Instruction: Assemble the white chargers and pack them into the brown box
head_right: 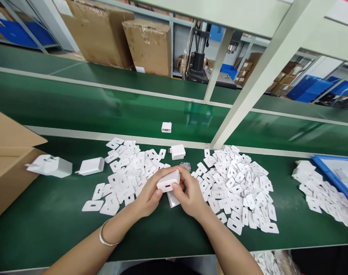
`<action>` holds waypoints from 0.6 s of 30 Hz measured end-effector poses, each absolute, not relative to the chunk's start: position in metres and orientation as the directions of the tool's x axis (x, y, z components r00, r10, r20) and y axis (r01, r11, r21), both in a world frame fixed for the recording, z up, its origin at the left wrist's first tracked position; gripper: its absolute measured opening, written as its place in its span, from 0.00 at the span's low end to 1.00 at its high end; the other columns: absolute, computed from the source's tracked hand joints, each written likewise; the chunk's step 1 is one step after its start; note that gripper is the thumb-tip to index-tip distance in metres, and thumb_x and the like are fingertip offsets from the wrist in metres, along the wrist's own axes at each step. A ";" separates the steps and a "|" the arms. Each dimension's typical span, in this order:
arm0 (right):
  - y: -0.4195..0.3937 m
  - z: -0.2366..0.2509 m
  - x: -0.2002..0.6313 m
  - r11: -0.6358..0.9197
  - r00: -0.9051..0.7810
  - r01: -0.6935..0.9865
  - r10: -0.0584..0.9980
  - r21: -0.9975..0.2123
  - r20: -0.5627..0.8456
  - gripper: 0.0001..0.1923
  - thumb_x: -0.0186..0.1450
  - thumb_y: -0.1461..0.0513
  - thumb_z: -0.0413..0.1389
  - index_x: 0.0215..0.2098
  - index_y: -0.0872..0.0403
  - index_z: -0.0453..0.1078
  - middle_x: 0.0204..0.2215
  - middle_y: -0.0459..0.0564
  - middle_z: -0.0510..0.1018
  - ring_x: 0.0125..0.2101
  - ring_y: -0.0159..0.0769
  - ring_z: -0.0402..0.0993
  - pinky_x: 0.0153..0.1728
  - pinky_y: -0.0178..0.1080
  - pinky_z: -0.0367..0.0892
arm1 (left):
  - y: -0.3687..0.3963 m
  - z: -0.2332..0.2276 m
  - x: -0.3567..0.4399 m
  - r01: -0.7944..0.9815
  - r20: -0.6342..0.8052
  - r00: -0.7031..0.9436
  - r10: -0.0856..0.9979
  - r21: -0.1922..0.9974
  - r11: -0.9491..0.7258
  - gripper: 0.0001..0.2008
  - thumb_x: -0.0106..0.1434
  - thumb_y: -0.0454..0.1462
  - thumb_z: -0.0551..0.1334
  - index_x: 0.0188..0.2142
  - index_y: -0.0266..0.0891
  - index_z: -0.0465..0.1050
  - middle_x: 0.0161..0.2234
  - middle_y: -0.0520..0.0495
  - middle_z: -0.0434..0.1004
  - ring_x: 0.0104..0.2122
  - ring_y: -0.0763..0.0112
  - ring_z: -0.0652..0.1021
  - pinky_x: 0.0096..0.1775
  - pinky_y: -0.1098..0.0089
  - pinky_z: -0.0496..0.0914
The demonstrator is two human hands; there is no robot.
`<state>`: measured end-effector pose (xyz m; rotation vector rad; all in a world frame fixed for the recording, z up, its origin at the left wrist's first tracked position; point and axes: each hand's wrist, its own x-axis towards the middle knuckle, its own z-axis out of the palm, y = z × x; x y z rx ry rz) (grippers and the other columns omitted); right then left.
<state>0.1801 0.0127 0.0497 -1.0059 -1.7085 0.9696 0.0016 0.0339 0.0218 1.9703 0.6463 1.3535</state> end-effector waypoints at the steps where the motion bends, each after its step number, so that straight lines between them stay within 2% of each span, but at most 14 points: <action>1: 0.013 0.048 0.181 0.381 -0.263 0.213 0.909 -0.900 0.323 0.23 0.76 0.45 0.51 0.60 0.50 0.66 0.36 0.49 0.75 0.31 0.38 0.71 0.30 0.40 0.66 | 0.034 0.022 0.002 0.033 0.621 0.349 0.702 0.740 -0.671 0.26 0.78 0.54 0.48 0.66 0.45 0.64 0.52 0.39 0.78 0.45 0.59 0.78 0.47 0.59 0.73; 7: 0.013 0.044 0.181 0.474 -0.284 0.195 0.865 -0.859 0.413 0.25 0.75 0.43 0.51 0.60 0.50 0.67 0.36 0.49 0.76 0.30 0.38 0.71 0.30 0.40 0.66 | 0.033 0.024 0.004 0.048 0.695 0.309 0.649 0.671 -0.740 0.22 0.78 0.51 0.53 0.64 0.45 0.67 0.41 0.44 0.77 0.36 0.64 0.74 0.39 0.64 0.70; 12: 0.012 0.044 0.181 0.434 -0.300 0.157 0.877 -0.887 0.376 0.29 0.72 0.40 0.56 0.59 0.50 0.67 0.34 0.48 0.75 0.29 0.36 0.69 0.29 0.39 0.65 | 0.034 0.022 0.006 0.094 0.748 0.283 0.600 0.601 -0.794 0.23 0.77 0.52 0.54 0.62 0.43 0.68 0.37 0.45 0.76 0.33 0.65 0.72 0.36 0.64 0.69; 15: 0.011 0.045 0.181 0.399 -0.287 0.156 0.894 -0.904 0.345 0.29 0.70 0.41 0.60 0.58 0.49 0.68 0.33 0.47 0.74 0.28 0.36 0.68 0.28 0.38 0.64 | 0.035 0.020 0.005 0.108 0.769 0.279 0.575 0.570 -0.815 0.24 0.77 0.52 0.53 0.63 0.42 0.67 0.36 0.45 0.74 0.32 0.65 0.70 0.34 0.65 0.67; 18: 0.011 0.048 0.181 0.414 -0.291 0.125 0.884 -0.901 0.366 0.29 0.69 0.42 0.62 0.59 0.48 0.68 0.35 0.48 0.76 0.28 0.35 0.69 0.28 0.37 0.64 | 0.034 0.021 0.001 0.101 0.739 0.356 0.572 0.578 -0.810 0.25 0.78 0.50 0.50 0.67 0.43 0.63 0.38 0.44 0.74 0.34 0.63 0.71 0.36 0.63 0.68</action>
